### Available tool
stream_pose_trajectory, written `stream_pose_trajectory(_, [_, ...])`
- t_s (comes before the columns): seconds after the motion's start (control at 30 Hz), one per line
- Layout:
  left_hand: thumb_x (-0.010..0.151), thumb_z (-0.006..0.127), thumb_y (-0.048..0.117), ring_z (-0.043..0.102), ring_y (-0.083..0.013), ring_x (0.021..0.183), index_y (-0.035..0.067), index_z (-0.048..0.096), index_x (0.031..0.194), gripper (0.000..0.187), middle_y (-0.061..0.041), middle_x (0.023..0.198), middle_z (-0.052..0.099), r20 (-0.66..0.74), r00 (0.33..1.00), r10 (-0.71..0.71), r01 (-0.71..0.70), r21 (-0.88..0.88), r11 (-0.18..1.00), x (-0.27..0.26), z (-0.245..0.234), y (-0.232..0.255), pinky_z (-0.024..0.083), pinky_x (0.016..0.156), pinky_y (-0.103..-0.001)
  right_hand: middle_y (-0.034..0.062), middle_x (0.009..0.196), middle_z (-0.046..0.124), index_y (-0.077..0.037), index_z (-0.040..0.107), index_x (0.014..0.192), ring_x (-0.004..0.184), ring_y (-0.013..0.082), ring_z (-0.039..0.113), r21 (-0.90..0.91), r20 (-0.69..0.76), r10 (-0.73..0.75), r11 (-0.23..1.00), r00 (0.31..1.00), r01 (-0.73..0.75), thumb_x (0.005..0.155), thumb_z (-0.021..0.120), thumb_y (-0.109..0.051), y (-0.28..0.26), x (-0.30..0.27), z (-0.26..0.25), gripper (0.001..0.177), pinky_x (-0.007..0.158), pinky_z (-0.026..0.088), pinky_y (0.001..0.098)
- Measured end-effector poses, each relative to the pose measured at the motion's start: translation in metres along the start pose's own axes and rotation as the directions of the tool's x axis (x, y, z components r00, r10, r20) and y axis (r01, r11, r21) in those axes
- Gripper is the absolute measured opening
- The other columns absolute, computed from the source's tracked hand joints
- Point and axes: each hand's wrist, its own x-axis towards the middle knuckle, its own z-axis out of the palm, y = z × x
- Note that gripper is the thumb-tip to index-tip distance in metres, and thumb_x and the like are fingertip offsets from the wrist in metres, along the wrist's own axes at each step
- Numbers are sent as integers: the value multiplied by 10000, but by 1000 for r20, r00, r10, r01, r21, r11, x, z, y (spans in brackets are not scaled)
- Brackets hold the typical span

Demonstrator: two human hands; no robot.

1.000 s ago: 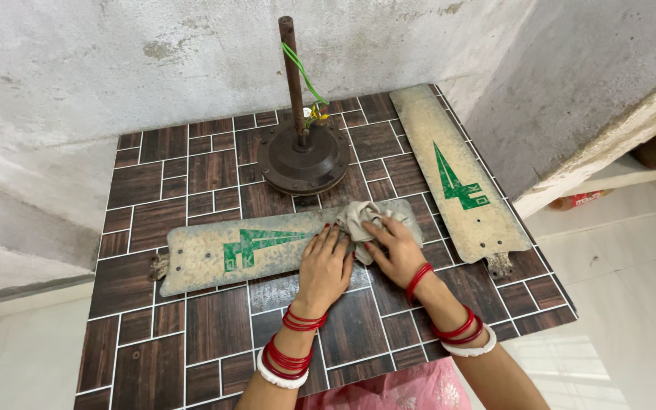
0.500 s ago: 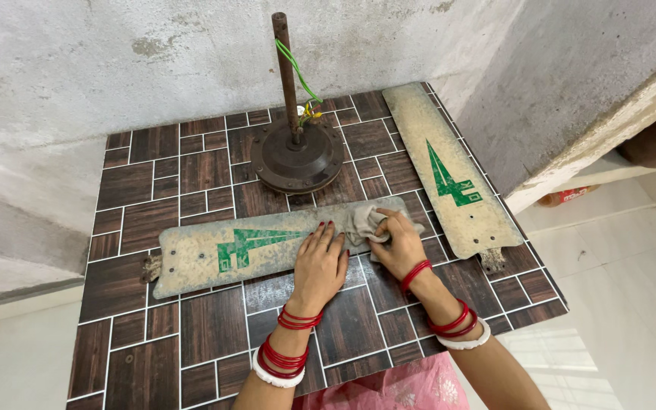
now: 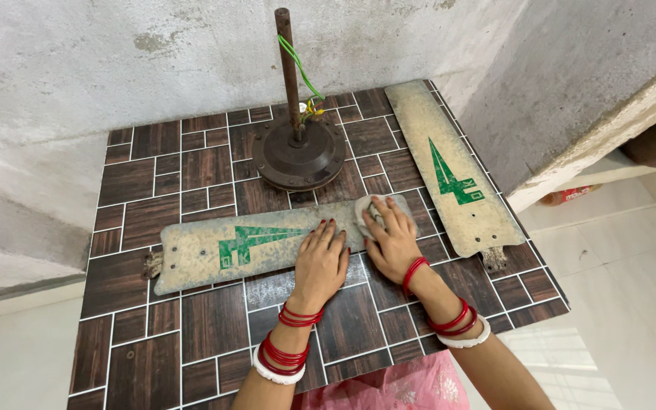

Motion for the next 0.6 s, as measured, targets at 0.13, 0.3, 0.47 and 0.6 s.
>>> stream_pose_trajectory(0.13, [945, 632, 204, 546, -385, 1342, -7, 710, 1204, 343, -242, 1398, 608, -14, 1000, 9, -8, 6, 1000, 0, 0, 0, 404, 1114, -507, 140, 1613, 389, -129, 638, 1373, 1487, 405, 353, -125, -1, 172, 977, 985, -170, 944, 622, -177, 11, 2, 5, 433, 1142, 334, 583])
stream_pose_trajectory(0.3, [948, 631, 204, 546, -383, 1347, -9, 710, 1203, 342, -245, 1400, 606, -12, 1000, 20, -20, 12, 1000, -2, 3, -2, 402, 1124, -503, 218, 1591, 389, -52, 620, 1399, 1431, 497, 365, -244, -176, 311, 905, 934, -348, 952, 614, -182, 20, -1, 12, 466, 1090, 361, 591])
stream_pose_trajectory(0.47, [946, 636, 206, 538, -386, 1350, -5, 712, 1203, 341, -247, 1405, 601, 2, 1000, 1, -1, -3, 1000, 0, 2, -1, 395, 1119, -502, 124, 1582, 455, -273, 699, 1317, 1442, 418, 426, -71, -2, 31, 997, 1000, -31, 869, 634, -111, 20, -5, 9, 481, 1104, 390, 564])
stream_pose_trajectory(0.6, [948, 629, 203, 538, -378, 1358, -5, 708, 1201, 337, -244, 1408, 603, -2, 1000, 8, -8, 3, 1000, -1, 2, -2, 391, 1132, -500, 101, 1619, 436, -291, 688, 1306, 1451, 382, 434, -222, -42, 217, 950, 975, -221, 841, 585, 26, 16, 2, 10, 572, 1145, 396, 543])
